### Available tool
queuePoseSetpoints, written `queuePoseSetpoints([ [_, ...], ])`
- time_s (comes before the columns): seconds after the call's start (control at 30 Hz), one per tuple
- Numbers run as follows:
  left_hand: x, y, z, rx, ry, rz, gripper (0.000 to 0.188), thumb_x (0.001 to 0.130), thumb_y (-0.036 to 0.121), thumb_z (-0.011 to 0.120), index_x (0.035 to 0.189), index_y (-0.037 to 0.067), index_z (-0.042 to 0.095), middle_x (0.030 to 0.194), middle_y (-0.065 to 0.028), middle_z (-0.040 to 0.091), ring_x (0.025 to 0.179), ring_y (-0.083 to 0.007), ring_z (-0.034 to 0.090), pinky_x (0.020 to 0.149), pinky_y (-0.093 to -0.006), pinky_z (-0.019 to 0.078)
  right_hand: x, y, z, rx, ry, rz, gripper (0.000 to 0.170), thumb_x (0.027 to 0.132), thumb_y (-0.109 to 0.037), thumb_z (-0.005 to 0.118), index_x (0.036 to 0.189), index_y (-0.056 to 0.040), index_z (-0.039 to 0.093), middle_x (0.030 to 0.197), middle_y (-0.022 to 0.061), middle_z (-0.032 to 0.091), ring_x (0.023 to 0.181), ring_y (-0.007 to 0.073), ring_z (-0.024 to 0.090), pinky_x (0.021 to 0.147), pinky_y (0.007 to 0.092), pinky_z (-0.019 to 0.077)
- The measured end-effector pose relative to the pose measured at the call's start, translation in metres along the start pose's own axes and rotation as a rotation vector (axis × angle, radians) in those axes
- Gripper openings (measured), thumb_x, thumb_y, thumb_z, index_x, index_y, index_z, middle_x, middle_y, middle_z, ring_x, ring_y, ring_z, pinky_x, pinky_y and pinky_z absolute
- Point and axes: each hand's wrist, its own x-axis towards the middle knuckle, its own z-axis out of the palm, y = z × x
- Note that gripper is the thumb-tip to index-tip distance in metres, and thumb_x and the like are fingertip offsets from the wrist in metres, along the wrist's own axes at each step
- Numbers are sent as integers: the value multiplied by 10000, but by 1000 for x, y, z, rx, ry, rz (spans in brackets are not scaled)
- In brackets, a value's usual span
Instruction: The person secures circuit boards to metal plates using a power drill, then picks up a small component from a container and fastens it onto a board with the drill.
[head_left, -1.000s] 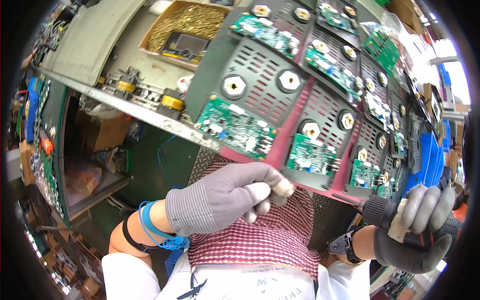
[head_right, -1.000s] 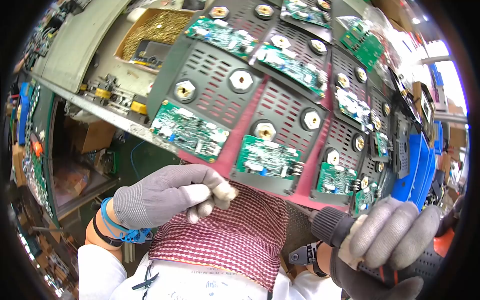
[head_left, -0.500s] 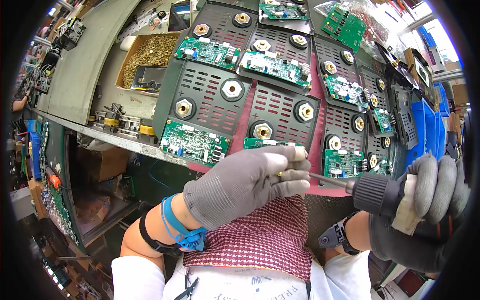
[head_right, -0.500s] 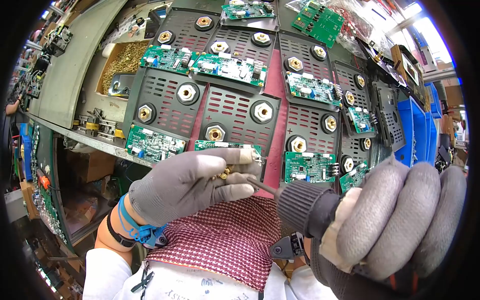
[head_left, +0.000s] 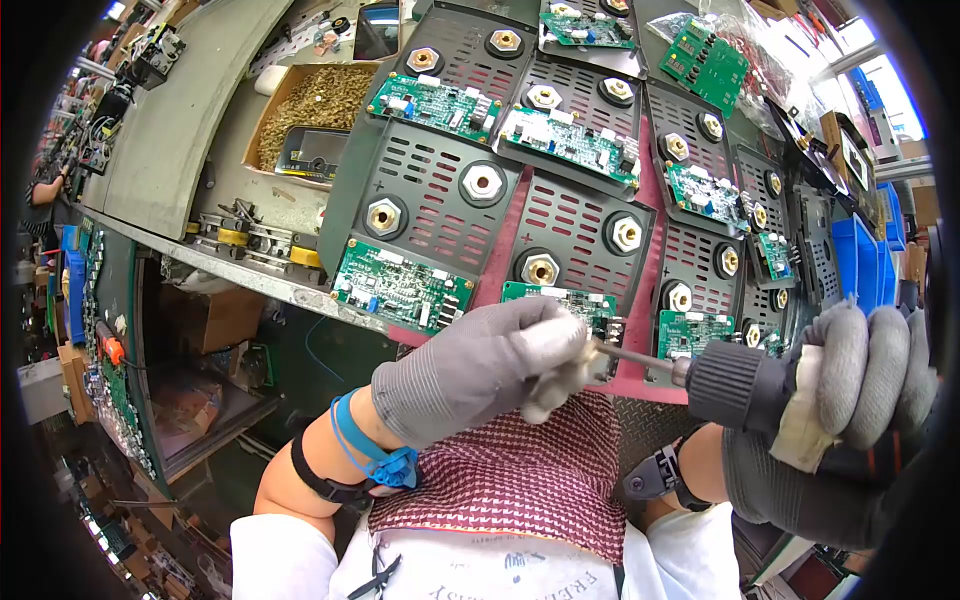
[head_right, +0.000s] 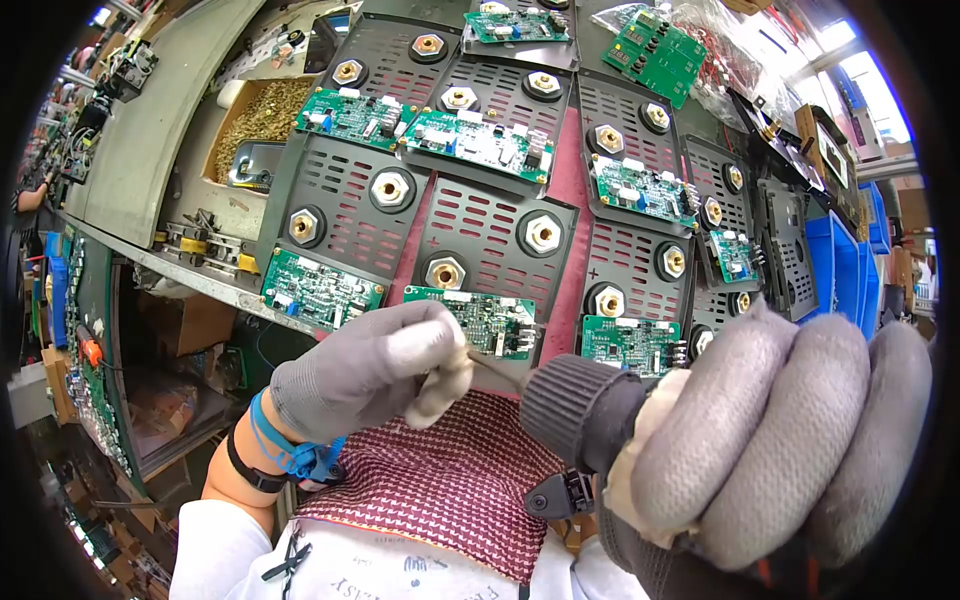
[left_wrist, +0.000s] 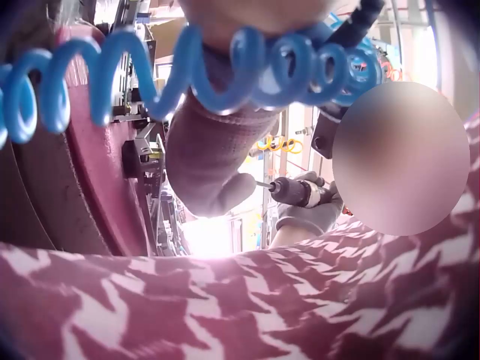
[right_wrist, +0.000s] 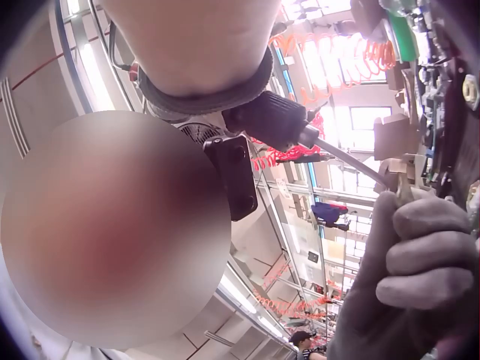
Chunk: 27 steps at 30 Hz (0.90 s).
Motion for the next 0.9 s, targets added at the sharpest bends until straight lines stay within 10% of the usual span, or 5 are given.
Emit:
queuePoseSetpoints([
  [0.33, -9, -3, -2, 150, 144, -38, 545, 886, 610, 407, 844, 75, 502, 657, -20, 515, 506, -66, 405, 441, -196, 300, 20, -3, 1, -16, 73, 21, 194, 930, -113, 427, 823, 26, 509, 821, 123, 531, 740, 250, 605, 635, 313, 577],
  [0.9, -11, 7, 3, 261, 67, 53, 572, 904, 582, 393, 854, 47, 589, 641, 6, 516, 516, -42, 403, 453, -182, 312, -4, -6, 12, -35, 167, 40, 143, 920, -72, 449, 835, 28, 506, 821, 124, 539, 742, 249, 612, 655, 309, 580],
])
